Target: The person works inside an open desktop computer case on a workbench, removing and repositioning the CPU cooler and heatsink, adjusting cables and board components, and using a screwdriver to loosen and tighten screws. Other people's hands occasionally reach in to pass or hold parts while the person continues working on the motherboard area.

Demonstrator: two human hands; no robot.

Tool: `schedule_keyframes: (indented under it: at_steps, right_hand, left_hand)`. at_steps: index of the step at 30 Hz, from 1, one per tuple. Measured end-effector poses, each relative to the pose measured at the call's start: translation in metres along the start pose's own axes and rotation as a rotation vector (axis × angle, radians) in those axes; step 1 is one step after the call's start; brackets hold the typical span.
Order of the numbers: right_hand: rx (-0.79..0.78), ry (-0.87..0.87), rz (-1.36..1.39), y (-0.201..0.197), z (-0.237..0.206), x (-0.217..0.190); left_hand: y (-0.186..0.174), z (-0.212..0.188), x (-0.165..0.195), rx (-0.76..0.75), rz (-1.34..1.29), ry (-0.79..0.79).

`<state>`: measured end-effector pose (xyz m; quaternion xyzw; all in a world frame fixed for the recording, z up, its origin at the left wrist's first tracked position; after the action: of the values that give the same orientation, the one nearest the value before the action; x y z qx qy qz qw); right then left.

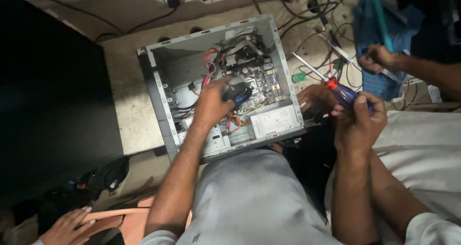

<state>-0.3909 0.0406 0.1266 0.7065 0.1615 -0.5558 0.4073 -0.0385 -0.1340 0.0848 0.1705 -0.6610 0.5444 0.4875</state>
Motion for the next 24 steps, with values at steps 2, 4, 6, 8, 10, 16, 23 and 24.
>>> schedule_keyframes:
  at_steps: [2,4,6,8,10,16,23,24]
  right_hand:
    - [-0.002,0.007,0.01,-0.002,0.002,0.006]
    - [-0.002,-0.002,0.017,-0.005,0.004,0.009]
    - [0.015,-0.007,-0.003,-0.009,0.006,0.01]
    - [0.023,-0.004,-0.014,-0.012,0.008,0.012]
    - [0.031,0.004,-0.011,-0.015,0.009,0.014]
    - [0.018,0.085,0.004,-0.015,0.013,0.027]
    - [-0.009,0.087,0.003,-0.01,0.019,0.034]
    - [-0.002,0.088,0.007,-0.011,0.019,0.035]
  left_hand:
    - [0.01,0.0,0.013,-0.026,0.085,0.057]
    - [0.018,-0.008,0.028,-0.021,0.159,0.117]
    - [0.022,-0.022,0.043,0.014,0.218,0.191]
    - [0.018,-0.035,0.044,0.026,0.202,0.164]
    - [0.006,-0.036,0.04,0.071,0.166,0.141]
    - [-0.022,-0.025,-0.004,0.117,-0.131,-0.172]
    - [-0.004,-0.009,0.056,0.064,0.113,0.321]
    - [0.004,-0.009,0.069,0.055,0.173,0.403]
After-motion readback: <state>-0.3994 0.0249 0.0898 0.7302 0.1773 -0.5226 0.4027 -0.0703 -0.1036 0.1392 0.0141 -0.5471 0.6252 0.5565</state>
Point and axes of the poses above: each hand's wrist, its own z-axis towards the middle knuckle, its own y-axis out of the palm, x = y × z, the point moved 9 cm from there along z, towards the middle knuckle, and after that the axes turned 6 degrees about y, right-handed, at the moved point
